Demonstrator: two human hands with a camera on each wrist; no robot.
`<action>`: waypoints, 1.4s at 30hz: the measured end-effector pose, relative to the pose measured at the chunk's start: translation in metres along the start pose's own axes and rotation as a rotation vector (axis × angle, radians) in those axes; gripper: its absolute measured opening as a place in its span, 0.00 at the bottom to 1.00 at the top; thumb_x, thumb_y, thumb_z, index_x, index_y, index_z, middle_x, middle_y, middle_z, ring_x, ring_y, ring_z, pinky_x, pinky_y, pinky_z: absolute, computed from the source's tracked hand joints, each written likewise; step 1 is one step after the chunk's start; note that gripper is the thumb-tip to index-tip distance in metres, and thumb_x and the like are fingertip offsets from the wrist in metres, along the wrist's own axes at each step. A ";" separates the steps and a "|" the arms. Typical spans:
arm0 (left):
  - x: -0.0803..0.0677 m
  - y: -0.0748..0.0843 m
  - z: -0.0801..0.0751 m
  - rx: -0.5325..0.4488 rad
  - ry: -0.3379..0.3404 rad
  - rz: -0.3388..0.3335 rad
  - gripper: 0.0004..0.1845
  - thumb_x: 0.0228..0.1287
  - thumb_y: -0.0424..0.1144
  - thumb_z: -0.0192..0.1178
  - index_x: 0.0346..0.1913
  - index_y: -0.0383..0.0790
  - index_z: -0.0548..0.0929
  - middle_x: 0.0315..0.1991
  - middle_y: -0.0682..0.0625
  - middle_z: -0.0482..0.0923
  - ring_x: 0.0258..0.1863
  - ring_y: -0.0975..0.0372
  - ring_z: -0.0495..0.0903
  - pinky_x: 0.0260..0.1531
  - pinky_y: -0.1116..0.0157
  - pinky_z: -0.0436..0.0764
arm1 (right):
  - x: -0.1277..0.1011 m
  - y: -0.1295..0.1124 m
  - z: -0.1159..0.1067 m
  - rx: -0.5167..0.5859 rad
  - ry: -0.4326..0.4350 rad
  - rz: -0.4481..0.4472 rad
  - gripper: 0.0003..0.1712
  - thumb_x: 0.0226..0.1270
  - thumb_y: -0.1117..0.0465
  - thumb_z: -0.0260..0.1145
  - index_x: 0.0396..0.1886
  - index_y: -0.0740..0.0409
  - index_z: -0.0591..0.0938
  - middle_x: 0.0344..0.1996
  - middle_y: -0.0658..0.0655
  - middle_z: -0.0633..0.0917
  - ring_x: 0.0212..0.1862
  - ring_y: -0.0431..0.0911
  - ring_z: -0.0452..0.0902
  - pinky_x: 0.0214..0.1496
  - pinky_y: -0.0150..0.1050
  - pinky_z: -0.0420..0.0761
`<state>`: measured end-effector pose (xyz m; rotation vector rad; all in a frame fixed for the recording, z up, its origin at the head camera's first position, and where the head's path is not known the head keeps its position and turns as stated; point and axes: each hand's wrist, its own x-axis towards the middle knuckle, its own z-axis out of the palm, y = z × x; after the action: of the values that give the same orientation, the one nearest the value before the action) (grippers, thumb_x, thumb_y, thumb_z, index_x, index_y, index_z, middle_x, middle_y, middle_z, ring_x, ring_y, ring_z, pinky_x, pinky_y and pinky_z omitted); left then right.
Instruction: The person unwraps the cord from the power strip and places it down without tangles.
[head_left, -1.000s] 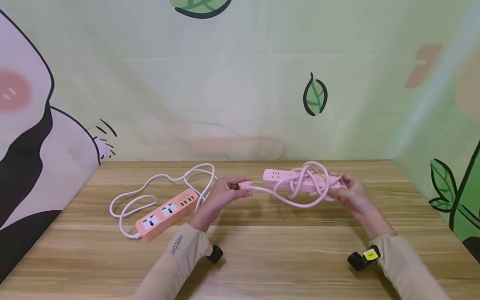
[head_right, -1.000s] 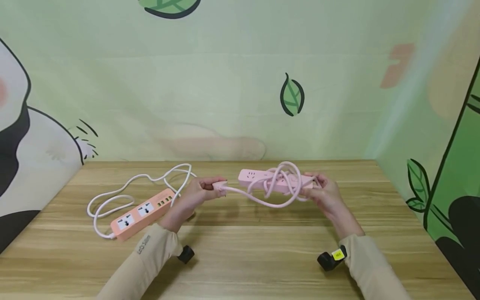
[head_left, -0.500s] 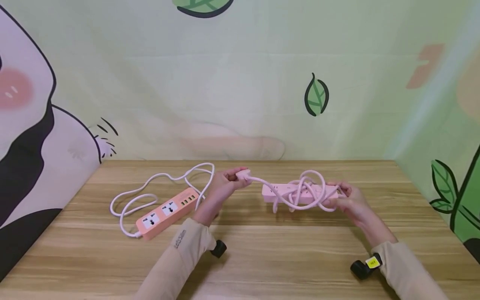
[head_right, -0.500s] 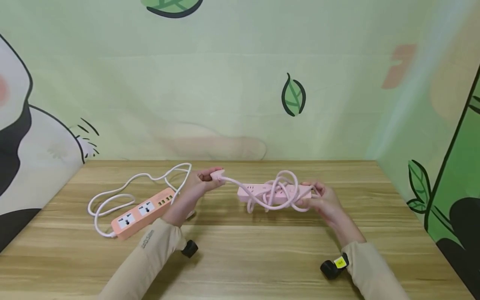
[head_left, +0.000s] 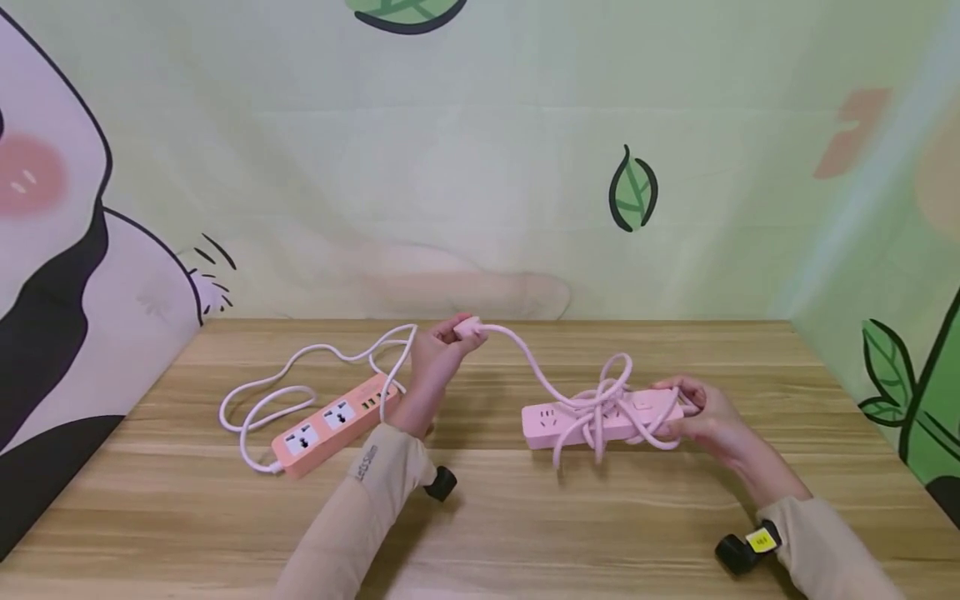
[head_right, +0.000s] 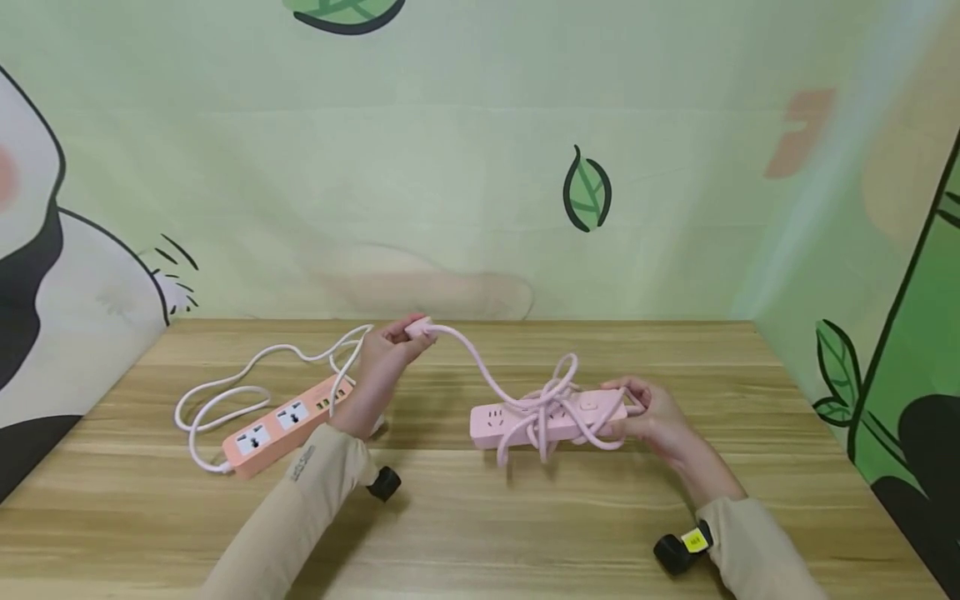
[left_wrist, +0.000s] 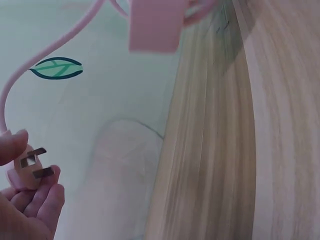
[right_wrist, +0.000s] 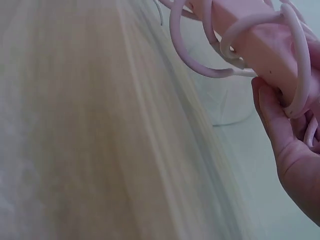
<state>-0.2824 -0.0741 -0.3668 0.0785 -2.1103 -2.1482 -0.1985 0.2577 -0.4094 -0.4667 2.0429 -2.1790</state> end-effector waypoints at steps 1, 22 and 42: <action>0.001 -0.001 0.000 -0.005 0.019 0.004 0.19 0.48 0.29 0.67 0.47 0.33 0.81 0.43 0.41 0.81 0.40 0.62 0.77 0.34 0.75 0.75 | -0.001 0.000 0.000 0.000 -0.016 -0.003 0.28 0.42 0.82 0.60 0.40 0.49 0.79 0.37 0.48 0.80 0.37 0.39 0.76 0.37 0.31 0.78; 0.007 -0.018 -0.020 0.345 0.083 -0.070 0.22 0.48 0.38 0.68 0.47 0.33 0.81 0.41 0.41 0.81 0.38 0.60 0.76 0.36 0.70 0.72 | -0.007 -0.008 -0.017 0.171 -0.279 -0.170 0.27 0.47 0.81 0.58 0.49 0.57 0.76 0.43 0.51 0.81 0.40 0.39 0.75 0.39 0.30 0.76; -0.003 -0.026 -0.021 0.812 -0.259 -0.103 0.13 0.46 0.46 0.68 0.24 0.37 0.85 0.17 0.50 0.79 0.16 0.64 0.72 0.17 0.72 0.67 | 0.003 -0.020 -0.006 0.320 -0.118 -0.077 0.27 0.49 0.83 0.52 0.47 0.57 0.77 0.41 0.53 0.75 0.41 0.41 0.74 0.39 0.31 0.78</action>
<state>-0.2779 -0.0942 -0.3937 -0.0169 -3.0451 -1.2489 -0.2003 0.2645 -0.3894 -0.6230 1.6024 -2.3991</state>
